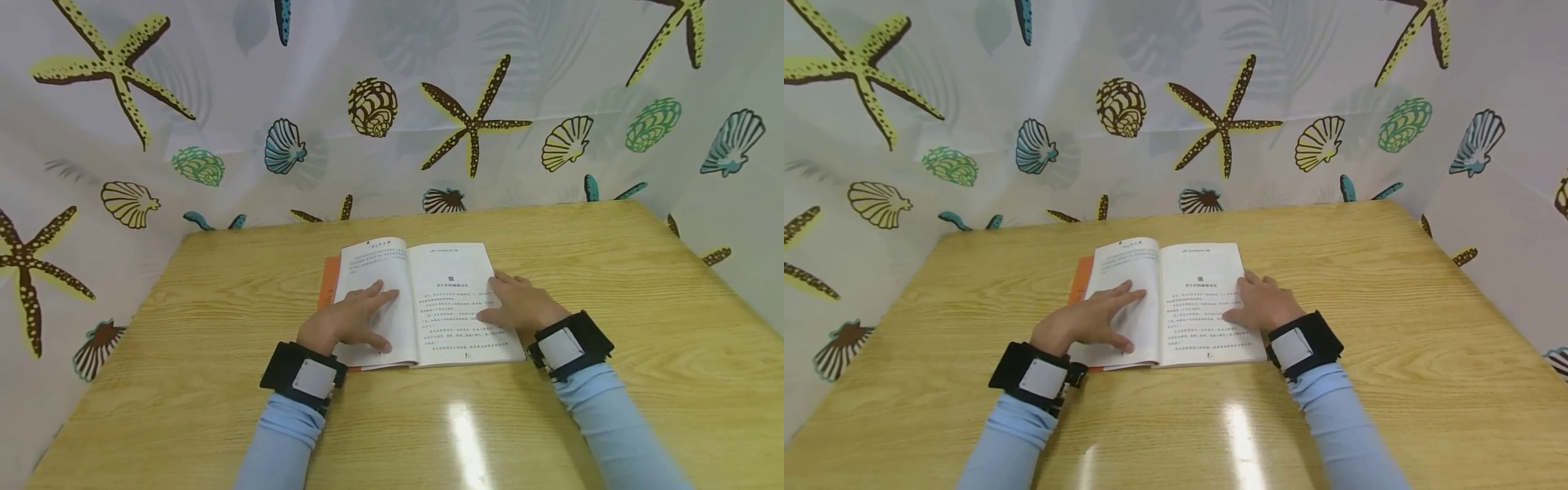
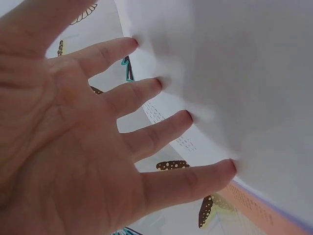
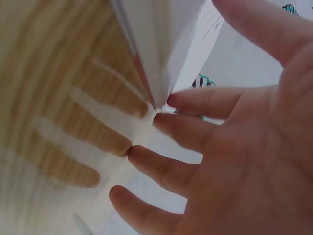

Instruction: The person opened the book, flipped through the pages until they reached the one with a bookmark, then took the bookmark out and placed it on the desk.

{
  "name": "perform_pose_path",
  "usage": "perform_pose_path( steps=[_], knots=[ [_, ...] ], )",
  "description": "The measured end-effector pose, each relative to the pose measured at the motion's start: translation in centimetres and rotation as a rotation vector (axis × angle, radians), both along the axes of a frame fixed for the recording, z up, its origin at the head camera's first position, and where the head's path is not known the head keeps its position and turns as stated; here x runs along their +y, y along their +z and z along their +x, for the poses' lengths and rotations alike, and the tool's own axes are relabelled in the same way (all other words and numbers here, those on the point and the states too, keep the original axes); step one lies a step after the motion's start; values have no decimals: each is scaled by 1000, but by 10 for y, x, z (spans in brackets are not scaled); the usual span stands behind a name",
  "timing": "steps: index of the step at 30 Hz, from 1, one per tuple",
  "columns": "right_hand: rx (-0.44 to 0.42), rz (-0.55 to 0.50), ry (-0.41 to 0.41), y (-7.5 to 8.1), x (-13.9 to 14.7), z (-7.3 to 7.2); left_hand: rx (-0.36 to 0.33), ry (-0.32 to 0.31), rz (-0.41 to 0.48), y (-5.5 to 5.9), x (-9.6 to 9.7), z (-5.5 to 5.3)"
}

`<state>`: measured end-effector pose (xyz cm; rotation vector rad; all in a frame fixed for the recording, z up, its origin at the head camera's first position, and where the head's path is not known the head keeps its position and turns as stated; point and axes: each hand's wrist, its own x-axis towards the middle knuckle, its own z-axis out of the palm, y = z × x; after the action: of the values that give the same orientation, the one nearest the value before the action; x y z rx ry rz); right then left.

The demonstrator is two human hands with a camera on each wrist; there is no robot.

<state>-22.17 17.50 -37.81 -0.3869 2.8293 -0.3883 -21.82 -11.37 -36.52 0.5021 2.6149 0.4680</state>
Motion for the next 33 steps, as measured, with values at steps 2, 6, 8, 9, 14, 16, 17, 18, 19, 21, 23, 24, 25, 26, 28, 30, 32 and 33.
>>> perform_pose_path(
  steps=[2, 6, 8, 9, 14, 16, 17, 18, 19, 21, 23, 24, 25, 26, 28, 30, 32, 33],
  knots=[
    [-11, -13, -24, -1, 3, -2, -2, 0, 1, 0, 0, 0],
    [-25, -24, -46, -2, 4, -3, -4, 0, 0, 0, 0, 0],
    [-31, -24, -52, -2, 3, -3, -6, 1, -1, 0, 0, 0],
    [-34, -23, -53, -2, 3, -3, -7, 3, -2, 0, 0, 0],
    [-42, -16, -54, 0, 1, -1, -4, 4, -8, 0, 0, 0],
    [-29, -27, -45, 1, 0, -1, -1, 3, -10, 0, 0, 1],
    [-23, -39, -40, 1, 0, -1, 0, 3, -11, 0, 0, 1],
    [-18, -60, -37, 2, -1, -1, 0, 3, -11, 0, 0, 0],
    [-15, -79, -35, 2, -1, -1, 1, 2, -12, 0, 0, 0],
    [-14, -118, -32, 3, -3, -2, 0, 0, -12, -1, -1, 0],
    [-32, -152, -53, 4, -4, -2, -2, -2, -11, -1, -1, -1],
    [-37, -164, -63, 5, -4, -2, -3, -4, -9, -2, -1, -1],
    [-39, -168, -69, 6, -4, -2, -5, -5, -8, -2, -2, -1],
    [-39, -180, -73, 6, -4, -2, -6, -5, -7, -2, -2, -1],
    [-28, -219, -84, 8, -5, -1, -8, -8, -7, -1, -2, -1],
    [-6, -255, -98, 9, -5, -2, -7, -10, -8, -1, -2, -1],
    [11, -275, -127, 10, -6, -2, -6, -13, -10, 0, -1, 0],
    [16, -279, -142, 10, -5, -2, -6, -14, -12, 0, -1, 0]
  ],
)
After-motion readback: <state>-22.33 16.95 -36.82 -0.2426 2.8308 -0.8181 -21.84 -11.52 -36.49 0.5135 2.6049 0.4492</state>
